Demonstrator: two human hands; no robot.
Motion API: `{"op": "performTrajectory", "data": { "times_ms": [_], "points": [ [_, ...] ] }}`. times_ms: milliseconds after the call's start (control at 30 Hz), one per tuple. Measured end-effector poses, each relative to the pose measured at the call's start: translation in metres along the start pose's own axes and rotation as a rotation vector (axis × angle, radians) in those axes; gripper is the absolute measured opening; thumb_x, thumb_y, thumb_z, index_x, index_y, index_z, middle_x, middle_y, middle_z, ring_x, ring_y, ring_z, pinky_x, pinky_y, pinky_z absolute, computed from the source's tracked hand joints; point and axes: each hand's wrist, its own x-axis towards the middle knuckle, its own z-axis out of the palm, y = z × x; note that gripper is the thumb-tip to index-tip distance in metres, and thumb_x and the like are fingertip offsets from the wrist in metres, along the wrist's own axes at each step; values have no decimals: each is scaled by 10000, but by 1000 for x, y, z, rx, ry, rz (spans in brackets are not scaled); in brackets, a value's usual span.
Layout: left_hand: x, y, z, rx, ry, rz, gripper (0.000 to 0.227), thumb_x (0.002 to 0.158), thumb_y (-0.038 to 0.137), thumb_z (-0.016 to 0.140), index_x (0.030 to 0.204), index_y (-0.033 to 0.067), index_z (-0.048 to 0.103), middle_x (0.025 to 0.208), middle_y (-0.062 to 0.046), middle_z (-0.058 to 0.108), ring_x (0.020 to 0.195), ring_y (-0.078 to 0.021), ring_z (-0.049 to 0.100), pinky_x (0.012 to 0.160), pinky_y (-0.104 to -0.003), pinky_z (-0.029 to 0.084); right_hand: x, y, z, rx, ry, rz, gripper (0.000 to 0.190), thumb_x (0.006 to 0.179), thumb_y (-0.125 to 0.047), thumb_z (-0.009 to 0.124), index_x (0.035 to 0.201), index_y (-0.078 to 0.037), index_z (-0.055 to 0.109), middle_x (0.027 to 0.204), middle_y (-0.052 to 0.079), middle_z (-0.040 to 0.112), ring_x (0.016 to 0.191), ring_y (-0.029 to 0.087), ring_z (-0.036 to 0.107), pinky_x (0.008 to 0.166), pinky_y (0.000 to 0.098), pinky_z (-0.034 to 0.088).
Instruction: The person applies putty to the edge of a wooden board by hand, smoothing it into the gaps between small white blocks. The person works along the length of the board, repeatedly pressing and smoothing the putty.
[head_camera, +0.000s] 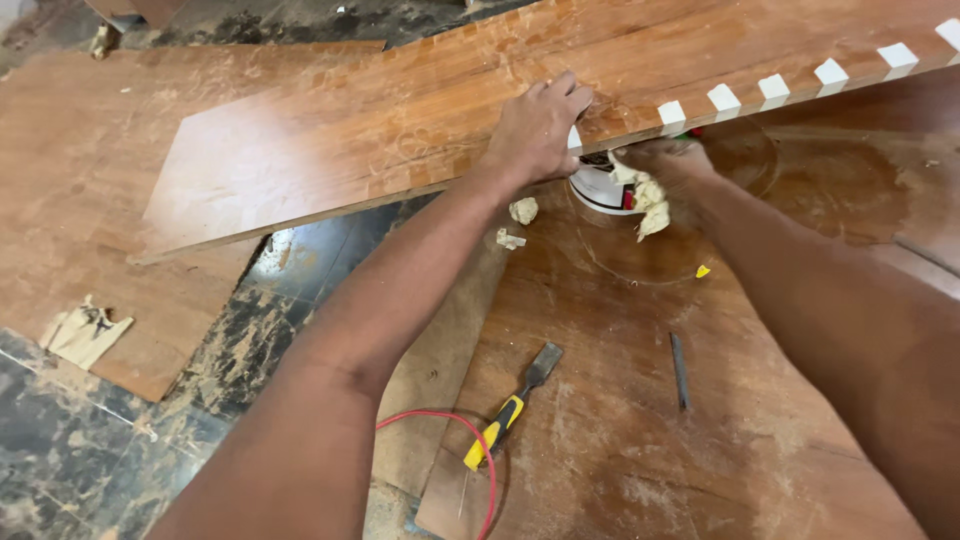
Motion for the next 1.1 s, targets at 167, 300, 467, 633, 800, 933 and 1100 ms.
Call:
{"op": "performTrajectory", "data": {
  "times_ms": [167,300,467,633,800,933,1100],
  "points": [
    [-7,-9,15,1,-28,-39,493,749,335,894,1117,141,627,1128,-24,562,932,-189,640,722,-329,599,15,24,-7,-266,372,80,421,854,-260,880,1167,-20,732,1205,169,722,1082,250,673,925,425,549],
    [-10,-12,20,-99,75,-13,468,728,328,901,1075,142,648,1142,-24,548,898,-186,632,619,-298,588,18,61,-27,-693,423,250,404,911,-309,798,1214,-68,682,1217,130,700,1033,216,649,867,400,526],
    [-12,-8,22,-174,149,-15,394,691,237,884,1023,148,692,1219,-26,540,989,-195,650,663,-275,619,18,79,-37,-362,499,290,362,935,-276,787,1189,-44,671,1153,114,713,917,189,654,765,377,518],
    [-11,-4,20,-206,294,60,397,569,236,922,892,137,714,1247,-40,554,1128,-255,608,758,-327,624,7,59,-26,-299,342,231,128,915,-114,713,1022,-67,764,954,98,737,776,198,664,658,391,541],
    [-13,-4,16,-170,143,1,244,710,264,877,837,153,700,1143,32,602,1074,-176,626,825,-349,602,-6,38,-9,-123,88,228,148,923,-78,620,847,11,710,781,137,697,657,230,673,580,386,536],
    [-11,-10,20,-202,47,-104,373,681,298,854,898,84,639,1050,-26,586,935,-184,611,688,-317,581,-4,23,6,-50,31,276,278,947,-252,556,791,-53,670,693,86,658,551,188,594,512,353,476],
    [-3,-25,23,-325,108,27,337,613,316,842,851,112,720,904,-41,641,837,-204,637,709,-360,559,-14,2,24,-62,-59,199,324,970,-416,522,914,-139,680,660,69,624,499,180,551,479,332,439]
  ]
}}
